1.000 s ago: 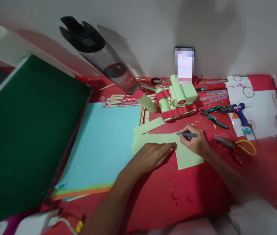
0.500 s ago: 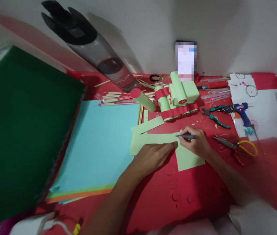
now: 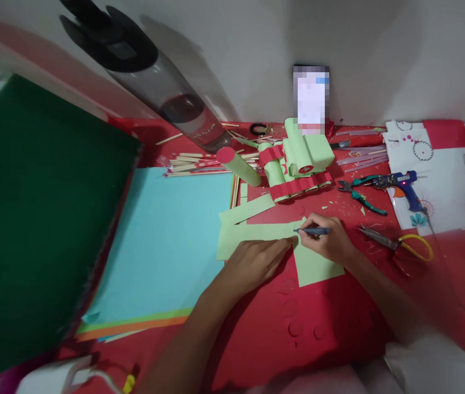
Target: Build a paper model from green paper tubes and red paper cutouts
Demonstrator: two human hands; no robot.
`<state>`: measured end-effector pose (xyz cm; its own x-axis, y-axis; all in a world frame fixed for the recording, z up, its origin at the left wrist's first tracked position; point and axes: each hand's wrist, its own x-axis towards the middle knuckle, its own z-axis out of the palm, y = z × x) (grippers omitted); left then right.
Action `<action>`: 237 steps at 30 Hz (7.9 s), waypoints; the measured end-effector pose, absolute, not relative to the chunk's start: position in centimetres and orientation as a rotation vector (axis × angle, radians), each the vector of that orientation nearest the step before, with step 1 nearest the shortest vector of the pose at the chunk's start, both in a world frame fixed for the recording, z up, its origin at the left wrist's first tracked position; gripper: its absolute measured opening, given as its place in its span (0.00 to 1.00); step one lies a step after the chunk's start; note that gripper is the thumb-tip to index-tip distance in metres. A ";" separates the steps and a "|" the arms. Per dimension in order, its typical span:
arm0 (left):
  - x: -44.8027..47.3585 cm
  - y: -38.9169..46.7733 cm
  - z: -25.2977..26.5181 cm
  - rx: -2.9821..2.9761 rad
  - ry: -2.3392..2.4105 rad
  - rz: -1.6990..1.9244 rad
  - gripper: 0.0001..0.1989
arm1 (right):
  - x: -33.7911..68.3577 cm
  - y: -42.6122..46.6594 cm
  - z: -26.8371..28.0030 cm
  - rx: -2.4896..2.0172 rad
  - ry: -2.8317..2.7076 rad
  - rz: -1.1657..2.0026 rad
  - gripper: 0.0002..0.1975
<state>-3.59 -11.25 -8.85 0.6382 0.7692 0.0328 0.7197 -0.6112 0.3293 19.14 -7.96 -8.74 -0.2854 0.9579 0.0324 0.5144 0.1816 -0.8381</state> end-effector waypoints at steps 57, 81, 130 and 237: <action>-3.3 -11.1 -8.0 2.453 1.239 0.097 0.16 | 19.2 -7.9 -8.8 -1.503 -1.731 1.037 0.07; -3.2 -10.7 -8.4 2.485 1.237 0.081 0.16 | 20.1 -7.4 -10.0 -1.363 -1.552 1.232 0.10; -2.8 -10.3 -12.2 2.287 1.191 0.924 0.14 | 19.9 -7.2 -10.4 -1.027 -1.672 1.403 0.12; -2.7 -10.4 -8.7 1.419 1.431 1.055 0.16 | 31.3 -8.5 -0.5 -1.882 -2.429 0.586 0.11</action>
